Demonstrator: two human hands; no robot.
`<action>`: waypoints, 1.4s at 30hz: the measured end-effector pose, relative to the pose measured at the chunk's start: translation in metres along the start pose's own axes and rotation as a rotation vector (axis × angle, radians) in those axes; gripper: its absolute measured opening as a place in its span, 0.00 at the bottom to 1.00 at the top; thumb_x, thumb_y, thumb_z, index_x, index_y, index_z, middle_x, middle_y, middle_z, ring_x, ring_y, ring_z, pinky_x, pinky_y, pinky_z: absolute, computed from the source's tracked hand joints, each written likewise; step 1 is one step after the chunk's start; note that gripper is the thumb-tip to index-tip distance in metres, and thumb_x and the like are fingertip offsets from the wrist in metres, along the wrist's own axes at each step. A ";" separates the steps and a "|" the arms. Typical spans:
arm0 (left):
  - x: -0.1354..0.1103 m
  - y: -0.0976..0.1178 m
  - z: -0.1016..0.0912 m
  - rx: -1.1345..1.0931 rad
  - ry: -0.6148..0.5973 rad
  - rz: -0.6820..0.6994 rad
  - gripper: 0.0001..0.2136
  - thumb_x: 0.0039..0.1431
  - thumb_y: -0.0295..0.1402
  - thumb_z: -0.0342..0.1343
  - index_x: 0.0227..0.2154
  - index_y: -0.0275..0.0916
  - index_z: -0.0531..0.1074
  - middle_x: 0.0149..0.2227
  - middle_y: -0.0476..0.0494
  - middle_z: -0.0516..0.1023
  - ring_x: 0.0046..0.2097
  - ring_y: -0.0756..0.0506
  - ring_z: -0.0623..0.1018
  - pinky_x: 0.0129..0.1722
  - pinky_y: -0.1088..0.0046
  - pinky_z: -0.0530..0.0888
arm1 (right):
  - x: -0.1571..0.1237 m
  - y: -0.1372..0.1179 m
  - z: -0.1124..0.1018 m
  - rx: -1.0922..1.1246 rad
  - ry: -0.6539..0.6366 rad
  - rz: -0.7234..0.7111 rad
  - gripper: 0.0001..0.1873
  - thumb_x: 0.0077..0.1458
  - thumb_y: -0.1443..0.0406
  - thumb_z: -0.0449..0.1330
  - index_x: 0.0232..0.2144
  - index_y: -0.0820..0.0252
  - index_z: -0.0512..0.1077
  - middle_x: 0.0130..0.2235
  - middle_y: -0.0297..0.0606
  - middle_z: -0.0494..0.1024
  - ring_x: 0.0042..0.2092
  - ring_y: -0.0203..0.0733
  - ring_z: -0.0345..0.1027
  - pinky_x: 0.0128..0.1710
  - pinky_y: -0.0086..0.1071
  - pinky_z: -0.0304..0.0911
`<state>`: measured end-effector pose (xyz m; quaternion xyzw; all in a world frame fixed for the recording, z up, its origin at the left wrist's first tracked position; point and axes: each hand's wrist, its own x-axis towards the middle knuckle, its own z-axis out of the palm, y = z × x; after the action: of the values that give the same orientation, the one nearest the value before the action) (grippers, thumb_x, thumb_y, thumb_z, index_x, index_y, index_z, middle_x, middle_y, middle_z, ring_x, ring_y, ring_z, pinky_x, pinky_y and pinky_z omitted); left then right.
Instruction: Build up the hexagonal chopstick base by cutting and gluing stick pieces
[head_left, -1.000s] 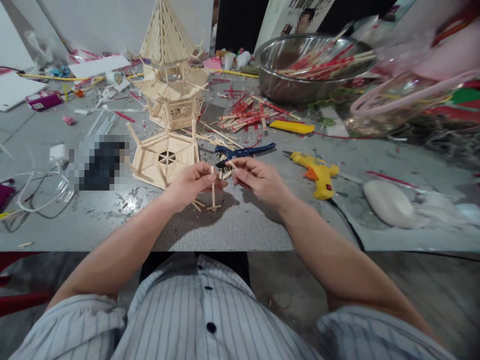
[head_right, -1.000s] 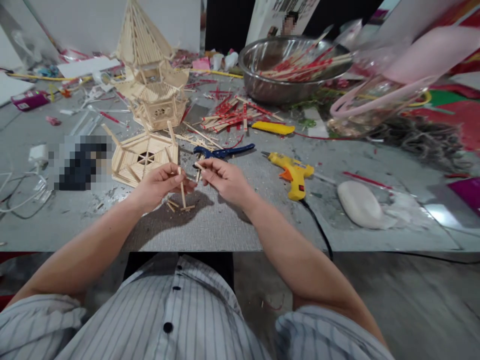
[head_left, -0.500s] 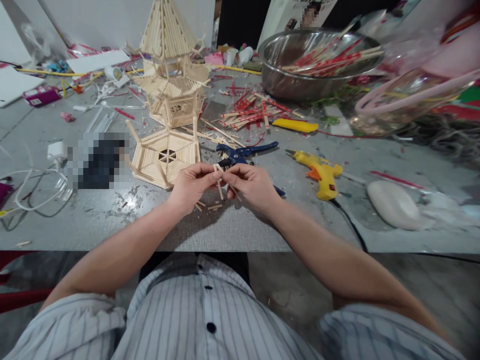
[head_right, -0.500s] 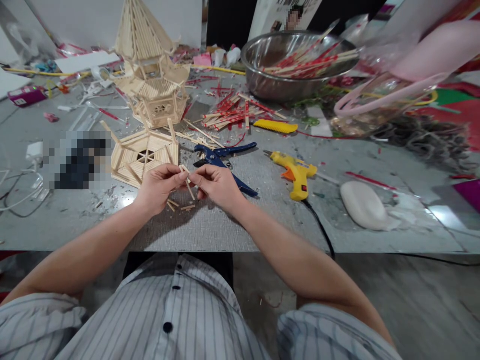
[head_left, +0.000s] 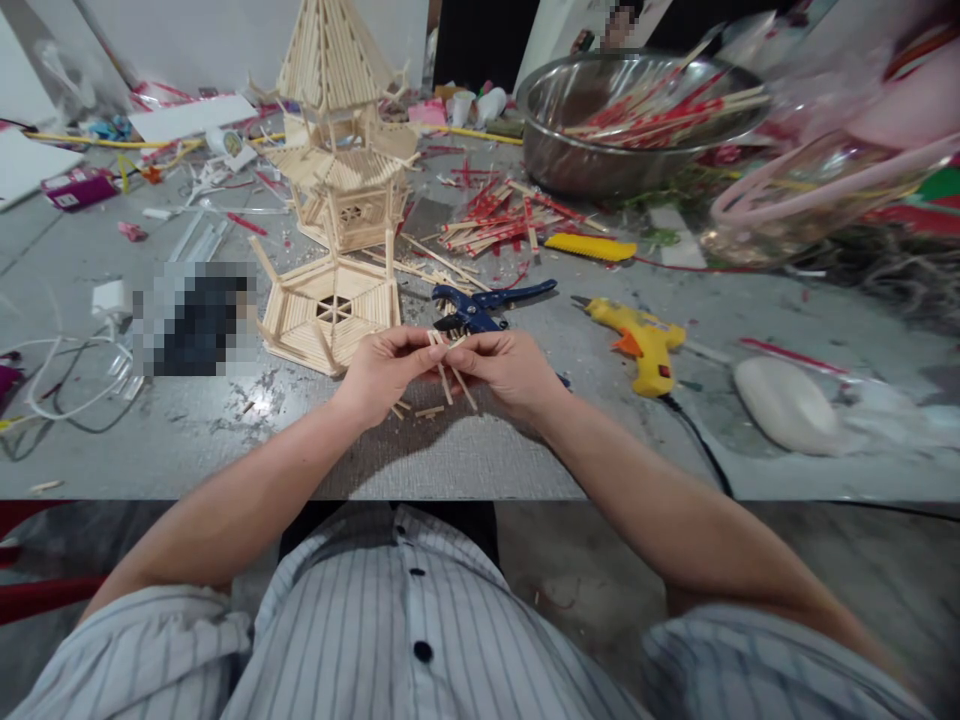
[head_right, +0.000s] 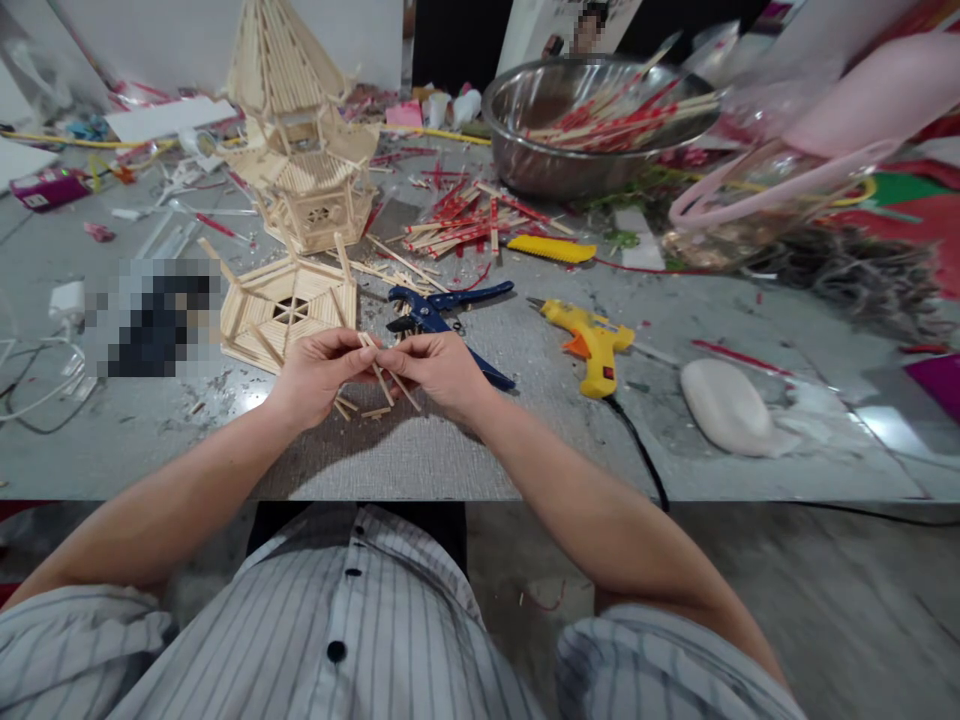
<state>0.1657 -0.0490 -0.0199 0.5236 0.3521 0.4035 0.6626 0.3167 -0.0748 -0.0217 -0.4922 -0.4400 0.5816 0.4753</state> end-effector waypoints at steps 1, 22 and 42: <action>0.000 0.000 0.000 0.001 0.008 0.001 0.10 0.42 0.35 0.63 0.25 0.35 0.71 0.26 0.52 0.73 0.28 0.54 0.73 0.31 0.75 0.75 | 0.000 0.000 0.000 -0.011 0.015 -0.010 0.20 0.26 0.50 0.70 0.16 0.61 0.73 0.16 0.32 0.73 0.18 0.31 0.64 0.21 0.28 0.61; -0.020 0.026 0.003 0.041 0.072 0.062 0.09 0.50 0.36 0.59 0.23 0.35 0.69 0.20 0.53 0.72 0.22 0.55 0.72 0.26 0.78 0.74 | -0.019 -0.010 0.003 -0.227 -0.303 0.041 0.21 0.42 0.49 0.63 0.17 0.61 0.71 0.18 0.33 0.71 0.18 0.32 0.66 0.19 0.26 0.62; -0.050 0.033 -0.125 -0.232 0.563 -0.273 0.08 0.58 0.23 0.50 0.28 0.30 0.73 0.23 0.46 0.76 0.22 0.55 0.75 0.22 0.85 0.74 | 0.023 0.009 0.075 -0.291 -0.004 -0.154 0.09 0.49 0.59 0.57 0.28 0.59 0.65 0.18 0.25 0.58 0.19 0.29 0.50 0.19 0.27 0.45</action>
<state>0.0276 -0.0385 -0.0114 0.2606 0.5401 0.4774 0.6423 0.2403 -0.0569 -0.0240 -0.5193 -0.5571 0.4747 0.4413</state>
